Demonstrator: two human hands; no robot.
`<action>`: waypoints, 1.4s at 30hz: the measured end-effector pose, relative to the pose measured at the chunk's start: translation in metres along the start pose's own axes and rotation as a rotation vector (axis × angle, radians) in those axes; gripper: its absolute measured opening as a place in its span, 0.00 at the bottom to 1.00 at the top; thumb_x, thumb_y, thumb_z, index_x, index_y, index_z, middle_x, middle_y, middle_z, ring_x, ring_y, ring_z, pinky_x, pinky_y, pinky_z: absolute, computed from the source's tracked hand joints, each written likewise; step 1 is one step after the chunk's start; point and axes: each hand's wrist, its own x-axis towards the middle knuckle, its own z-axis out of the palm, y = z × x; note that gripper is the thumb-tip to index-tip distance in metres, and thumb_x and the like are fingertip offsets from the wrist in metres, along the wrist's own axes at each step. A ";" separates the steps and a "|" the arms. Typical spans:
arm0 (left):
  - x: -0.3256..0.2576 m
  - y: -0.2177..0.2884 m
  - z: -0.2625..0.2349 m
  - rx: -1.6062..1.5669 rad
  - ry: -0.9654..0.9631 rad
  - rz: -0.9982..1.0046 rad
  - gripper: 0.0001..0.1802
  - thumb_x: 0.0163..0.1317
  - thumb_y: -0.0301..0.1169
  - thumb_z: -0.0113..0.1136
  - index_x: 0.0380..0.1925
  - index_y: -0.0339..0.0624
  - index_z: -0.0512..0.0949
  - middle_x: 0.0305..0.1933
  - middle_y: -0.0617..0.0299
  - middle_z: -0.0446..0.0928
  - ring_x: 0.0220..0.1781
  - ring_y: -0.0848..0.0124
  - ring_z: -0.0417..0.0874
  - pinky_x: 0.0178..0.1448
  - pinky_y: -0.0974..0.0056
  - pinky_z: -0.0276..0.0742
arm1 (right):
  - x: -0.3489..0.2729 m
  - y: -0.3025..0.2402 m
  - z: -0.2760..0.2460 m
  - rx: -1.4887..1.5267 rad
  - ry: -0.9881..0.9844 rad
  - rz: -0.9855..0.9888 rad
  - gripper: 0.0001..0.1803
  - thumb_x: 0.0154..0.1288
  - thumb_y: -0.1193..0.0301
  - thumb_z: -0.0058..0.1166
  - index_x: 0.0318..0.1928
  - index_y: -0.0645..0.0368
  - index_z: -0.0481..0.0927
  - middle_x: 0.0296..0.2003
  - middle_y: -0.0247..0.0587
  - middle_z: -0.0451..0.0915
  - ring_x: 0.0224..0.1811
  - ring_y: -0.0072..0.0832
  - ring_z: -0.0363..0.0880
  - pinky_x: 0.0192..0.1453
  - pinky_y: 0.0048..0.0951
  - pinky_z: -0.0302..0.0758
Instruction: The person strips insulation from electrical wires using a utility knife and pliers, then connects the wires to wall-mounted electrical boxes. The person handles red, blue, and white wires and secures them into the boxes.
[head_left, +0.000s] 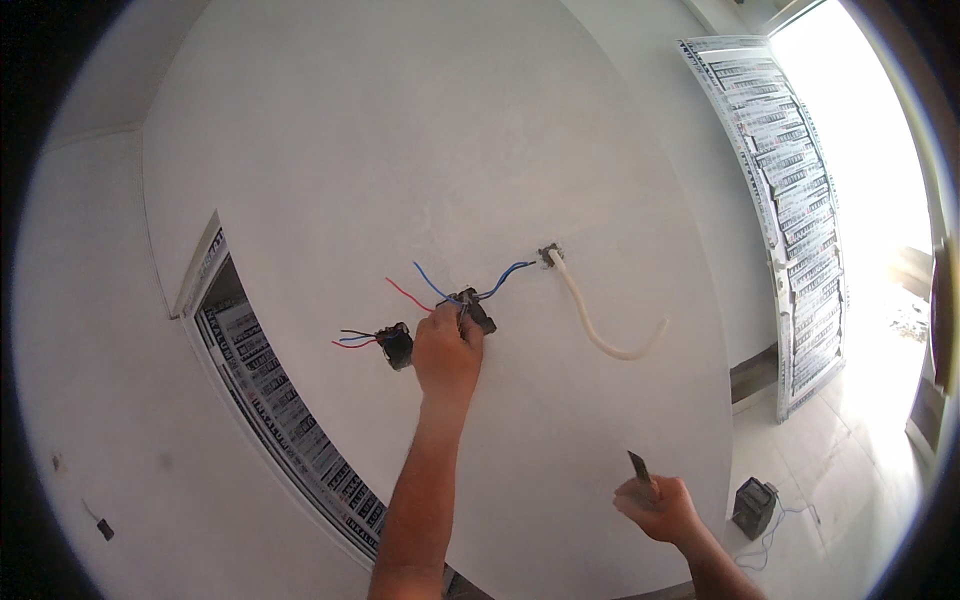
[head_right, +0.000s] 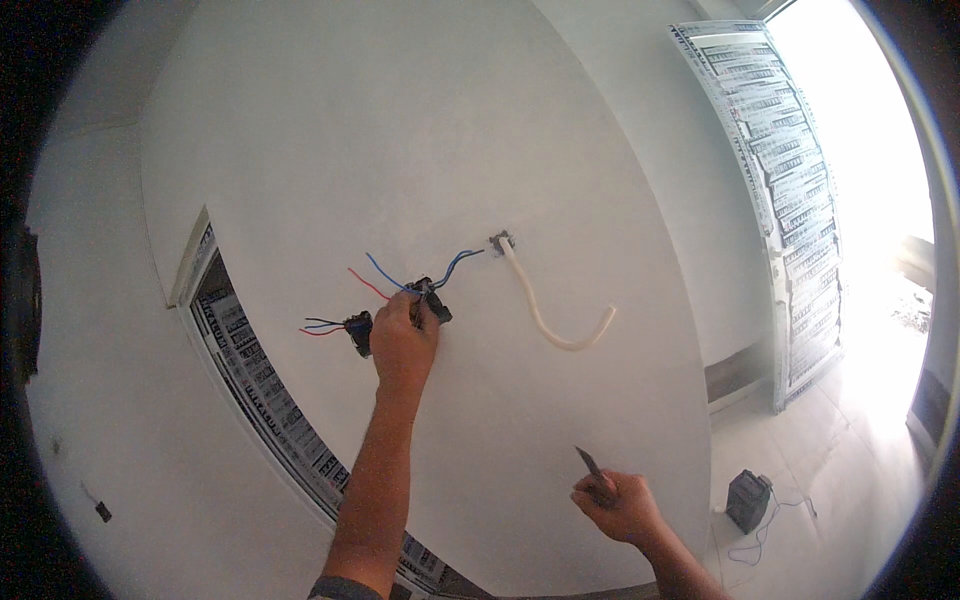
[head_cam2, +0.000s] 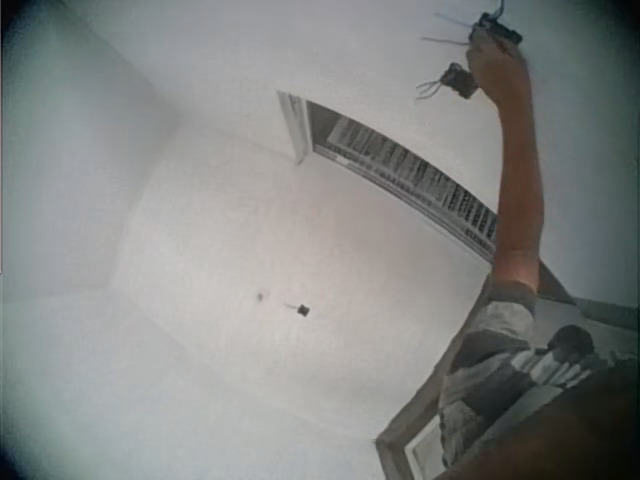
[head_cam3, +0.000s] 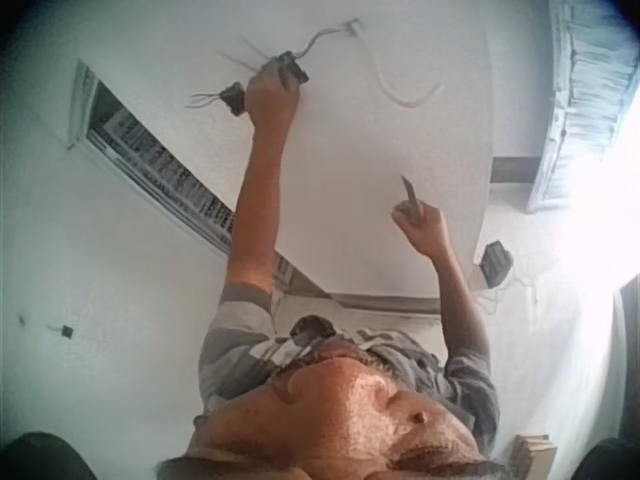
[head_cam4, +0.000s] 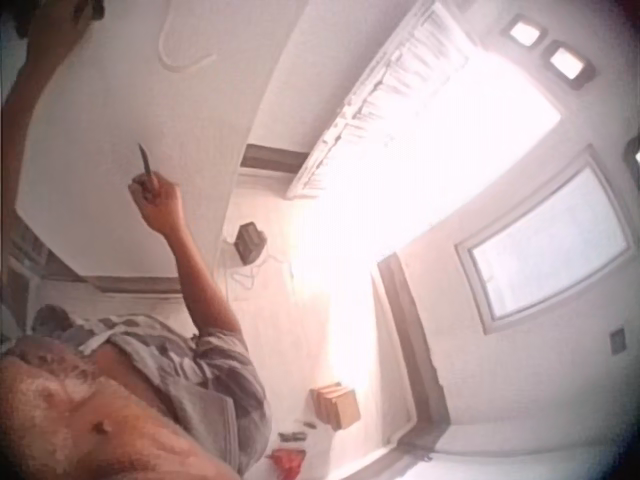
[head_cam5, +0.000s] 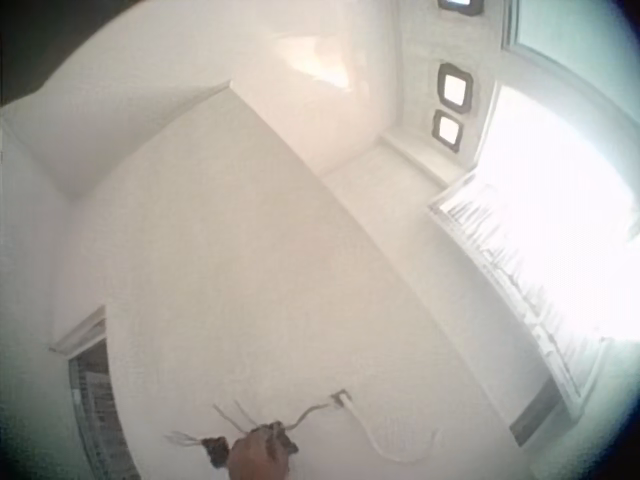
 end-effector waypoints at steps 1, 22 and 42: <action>0.001 0.001 0.001 -0.004 -0.010 -0.003 0.08 0.63 0.30 0.62 0.39 0.38 0.78 0.35 0.52 0.81 0.40 0.50 0.83 0.46 0.47 0.77 | -0.007 0.010 -0.005 0.017 0.009 0.049 0.13 0.66 0.64 0.66 0.41 0.62 0.86 0.31 0.40 0.87 0.35 0.24 0.85 0.44 0.32 0.81; 0.012 0.009 0.009 0.087 -0.105 -0.112 0.07 0.59 0.31 0.63 0.29 0.38 0.79 0.32 0.50 0.83 0.37 0.49 0.84 0.42 0.46 0.75 | -0.101 0.084 -0.038 0.251 0.359 0.384 0.08 0.66 0.71 0.62 0.35 0.66 0.83 0.23 0.40 0.83 0.21 0.23 0.81 0.26 0.27 0.78; 0.022 0.015 -0.008 -0.120 -0.148 -0.192 0.09 0.59 0.31 0.65 0.27 0.34 0.82 0.31 0.44 0.84 0.36 0.45 0.85 0.42 0.48 0.79 | -0.119 0.094 -0.030 0.317 0.402 0.399 0.07 0.65 0.73 0.61 0.34 0.65 0.83 0.22 0.40 0.82 0.20 0.22 0.79 0.23 0.26 0.75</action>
